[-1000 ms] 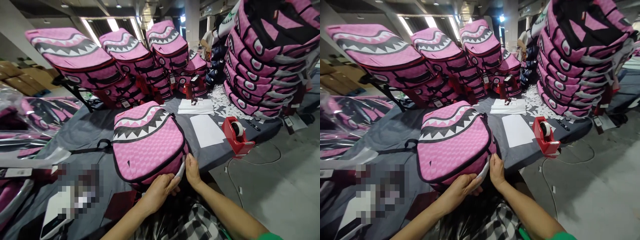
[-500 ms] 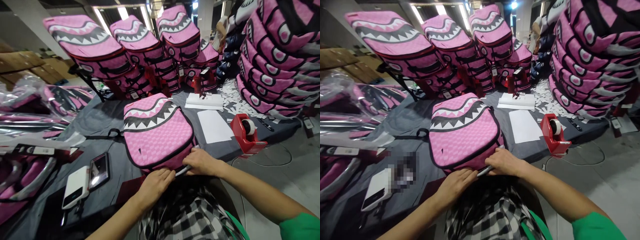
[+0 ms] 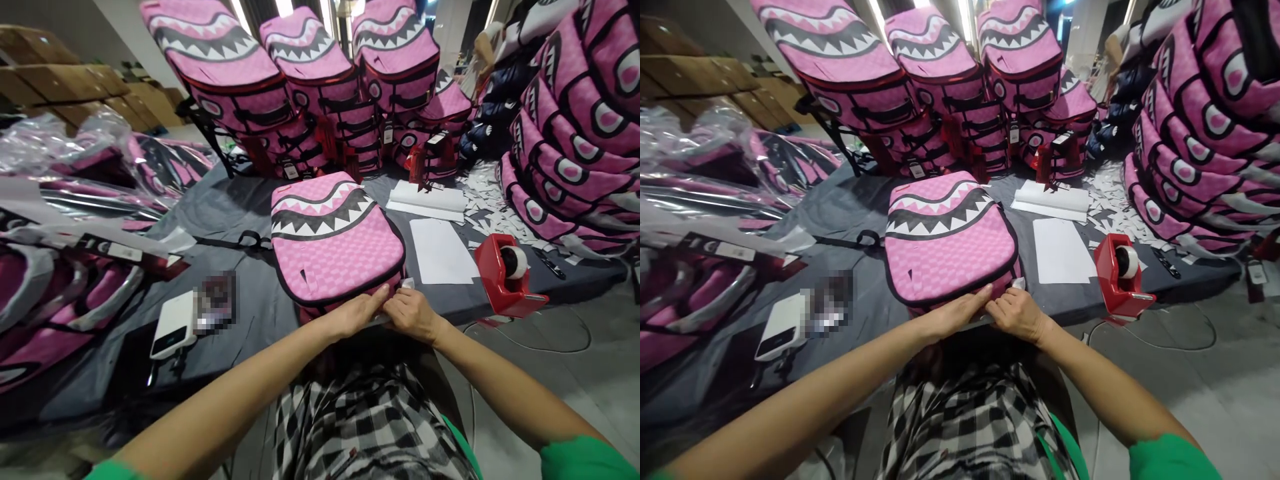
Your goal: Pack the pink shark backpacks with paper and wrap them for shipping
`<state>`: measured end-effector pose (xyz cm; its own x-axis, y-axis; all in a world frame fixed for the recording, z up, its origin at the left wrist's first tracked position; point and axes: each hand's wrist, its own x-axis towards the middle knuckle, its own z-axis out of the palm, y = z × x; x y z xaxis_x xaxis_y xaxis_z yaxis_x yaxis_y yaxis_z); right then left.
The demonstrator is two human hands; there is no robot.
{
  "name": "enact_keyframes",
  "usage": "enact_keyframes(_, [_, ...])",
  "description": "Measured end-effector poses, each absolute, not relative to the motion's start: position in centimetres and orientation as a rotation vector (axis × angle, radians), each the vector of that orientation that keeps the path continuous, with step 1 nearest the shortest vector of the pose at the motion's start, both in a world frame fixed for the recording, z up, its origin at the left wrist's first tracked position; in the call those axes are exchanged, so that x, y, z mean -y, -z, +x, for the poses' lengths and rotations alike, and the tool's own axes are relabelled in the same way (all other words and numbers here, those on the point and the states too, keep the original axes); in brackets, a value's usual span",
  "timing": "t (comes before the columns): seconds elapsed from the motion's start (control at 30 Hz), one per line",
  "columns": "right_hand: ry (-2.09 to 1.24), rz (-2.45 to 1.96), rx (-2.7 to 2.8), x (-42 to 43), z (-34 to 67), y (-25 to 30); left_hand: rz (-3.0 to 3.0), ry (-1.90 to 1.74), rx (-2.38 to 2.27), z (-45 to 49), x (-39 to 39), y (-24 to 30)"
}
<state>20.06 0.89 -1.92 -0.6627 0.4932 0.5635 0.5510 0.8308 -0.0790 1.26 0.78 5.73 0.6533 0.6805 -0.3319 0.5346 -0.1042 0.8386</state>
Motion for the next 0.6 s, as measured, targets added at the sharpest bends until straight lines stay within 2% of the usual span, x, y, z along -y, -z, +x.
enact_keyframes(0.13, [0.056,-0.855,2.438,-1.5,20.3,2.6,1.558,-0.020,-1.061,2.2,-1.6,-5.2])
enact_keyframes(0.3, [0.152,-0.863,2.414,-0.9,19.5,2.7,1.700,-0.140,-0.928,0.2,-1.0,-4.9])
enact_keyframes(0.43, [0.126,-0.889,2.275,3.2,21.6,1.3,1.713,-0.223,-0.962,-0.2,-0.5,-3.8])
enact_keyframes(0.5, [0.087,-1.135,2.055,5.7,24.7,0.5,1.711,-0.308,-0.998,-0.1,-0.1,-3.0])
enact_keyframes(0.6, [0.094,-1.641,1.405,8.3,31.6,-0.9,1.718,-0.428,-1.045,-0.3,0.6,-1.8])
